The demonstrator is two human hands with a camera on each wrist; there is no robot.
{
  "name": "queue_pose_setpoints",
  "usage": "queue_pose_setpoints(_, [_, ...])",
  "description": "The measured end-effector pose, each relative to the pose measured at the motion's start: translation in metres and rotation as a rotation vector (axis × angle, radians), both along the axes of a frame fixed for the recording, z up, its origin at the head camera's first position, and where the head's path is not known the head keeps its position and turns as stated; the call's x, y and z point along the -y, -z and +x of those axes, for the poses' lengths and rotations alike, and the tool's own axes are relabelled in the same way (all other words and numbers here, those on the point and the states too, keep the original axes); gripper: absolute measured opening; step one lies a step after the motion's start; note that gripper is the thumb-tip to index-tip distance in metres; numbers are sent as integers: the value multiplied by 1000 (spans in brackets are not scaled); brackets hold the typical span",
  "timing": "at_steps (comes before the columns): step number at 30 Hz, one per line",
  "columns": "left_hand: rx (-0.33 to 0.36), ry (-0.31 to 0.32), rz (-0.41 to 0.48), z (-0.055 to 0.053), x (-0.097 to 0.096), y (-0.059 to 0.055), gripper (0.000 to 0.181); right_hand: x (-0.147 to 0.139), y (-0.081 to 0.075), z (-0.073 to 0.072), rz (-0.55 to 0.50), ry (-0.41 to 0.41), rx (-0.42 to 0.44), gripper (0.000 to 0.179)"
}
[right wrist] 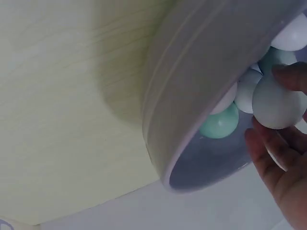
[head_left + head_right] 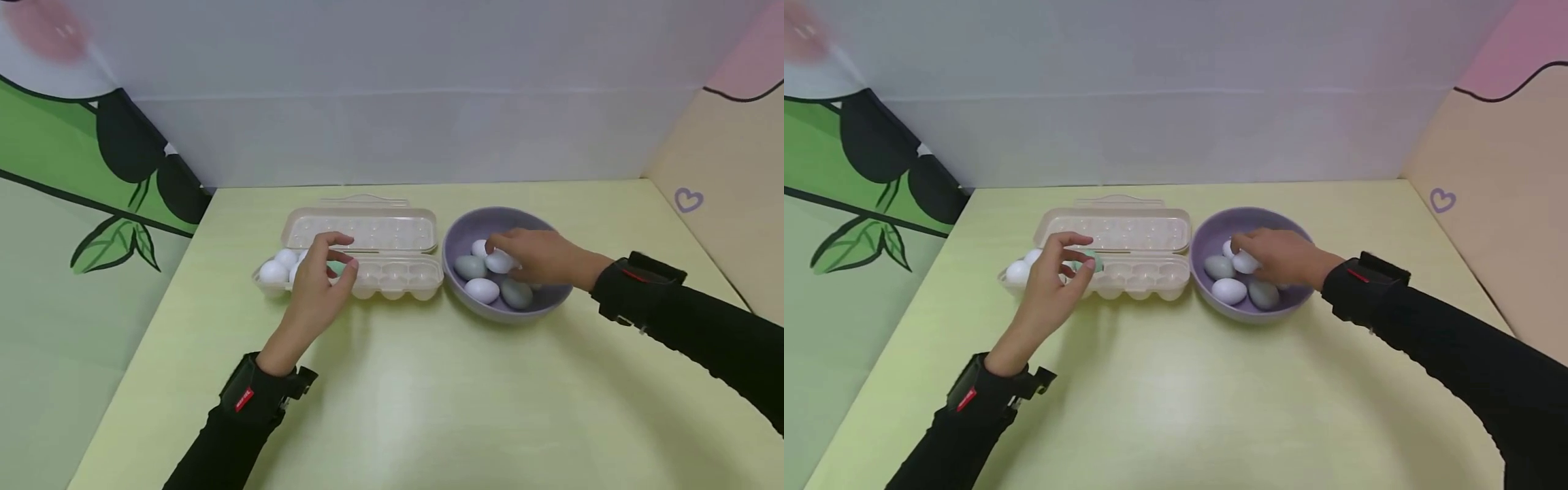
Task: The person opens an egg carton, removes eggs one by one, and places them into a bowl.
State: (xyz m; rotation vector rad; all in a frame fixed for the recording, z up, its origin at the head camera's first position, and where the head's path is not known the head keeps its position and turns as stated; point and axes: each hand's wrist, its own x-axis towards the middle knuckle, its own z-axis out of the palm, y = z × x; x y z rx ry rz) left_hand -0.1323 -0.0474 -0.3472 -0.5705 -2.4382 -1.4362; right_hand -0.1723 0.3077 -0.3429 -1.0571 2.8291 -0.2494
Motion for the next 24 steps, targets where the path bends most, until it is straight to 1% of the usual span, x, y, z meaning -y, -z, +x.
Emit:
queue_pose_setpoints(4, [9, -5, 0, 0, 3, 1, 31, 4, 4, 0, 28, -31, 21, 44])
queue_pose_setpoints(10, [41, 6, 24, 1, 6, 3, 31, 9, 7, -2, 34, -82, -14, 40])
queue_pose_setpoints(13, [52, 9, 30, 3, 8, 4, 30, 11, 9, -3, 47, -85, -17, 37])
queue_pose_setpoints(18, [62, 1, 44, 5, 11, 6, 30, 10, 14, -3, 112, -72, -23, 31])
queue_pose_setpoints(22, [63, -17, 41, 6, 13, 7, 31, 9, 17, -3, 143, -75, -29, 32])
queue_pose_setpoints(24, [68, -23, 40, 8, 14, 7, 31, 9, 17, -3, 149, -69, -17, 33])
